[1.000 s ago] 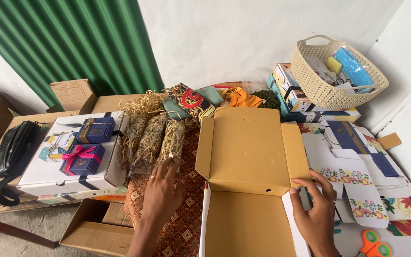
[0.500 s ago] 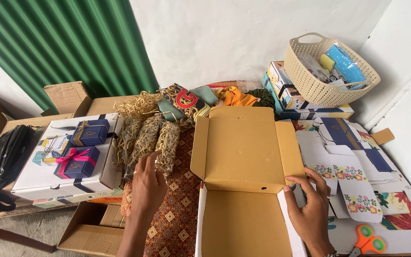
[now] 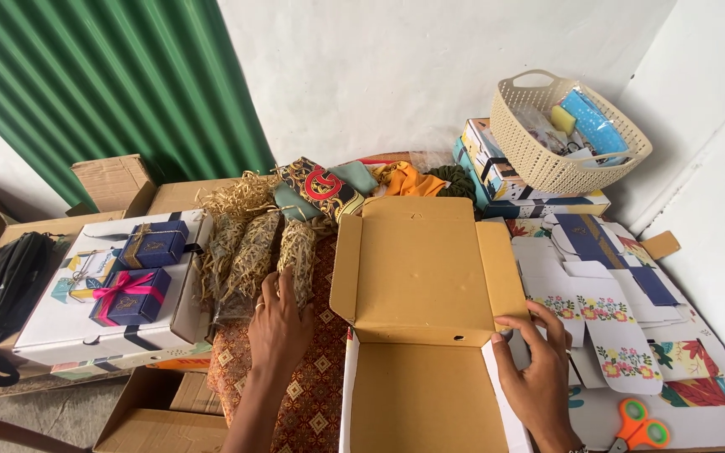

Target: Unfolding a cardboard box and filling it with shredded paper filler

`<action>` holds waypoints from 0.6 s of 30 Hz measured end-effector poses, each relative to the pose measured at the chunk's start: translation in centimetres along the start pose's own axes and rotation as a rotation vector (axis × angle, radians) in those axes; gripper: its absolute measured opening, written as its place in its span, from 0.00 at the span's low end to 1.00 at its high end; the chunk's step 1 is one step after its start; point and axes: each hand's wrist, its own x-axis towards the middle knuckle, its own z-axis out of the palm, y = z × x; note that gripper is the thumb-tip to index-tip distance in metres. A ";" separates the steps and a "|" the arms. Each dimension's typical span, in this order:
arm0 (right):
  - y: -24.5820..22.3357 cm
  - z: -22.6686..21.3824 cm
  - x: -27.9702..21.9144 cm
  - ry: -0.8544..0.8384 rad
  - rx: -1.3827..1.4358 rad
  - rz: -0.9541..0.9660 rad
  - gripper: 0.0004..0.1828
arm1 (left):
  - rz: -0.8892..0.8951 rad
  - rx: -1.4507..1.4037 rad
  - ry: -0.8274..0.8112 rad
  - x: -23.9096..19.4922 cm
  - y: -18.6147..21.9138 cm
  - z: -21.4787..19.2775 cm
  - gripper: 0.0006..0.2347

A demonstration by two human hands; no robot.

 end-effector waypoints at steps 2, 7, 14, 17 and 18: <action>0.0 0.0 0.0 0.004 -0.002 0.009 0.11 | 0.008 0.003 0.022 -0.2 0.2 -0.2 0.32; 0.0 0.1 0.0 -0.003 -0.005 0.037 0.11 | 0.039 -0.069 0.130 -0.6 0.2 -0.2 0.30; 0.1 0.0 0.0 0.005 -0.019 0.022 0.11 | 0.026 -0.386 0.335 -2.2 2.1 -3.4 0.30; 0.0 -0.1 0.1 0.006 -0.025 0.014 0.11 | 0.079 -0.508 0.406 -2.8 3.6 -4.9 0.32; -0.1 -0.2 0.1 0.012 -0.027 0.000 0.10 | 0.150 -0.571 0.459 -3.0 4.0 -5.3 0.33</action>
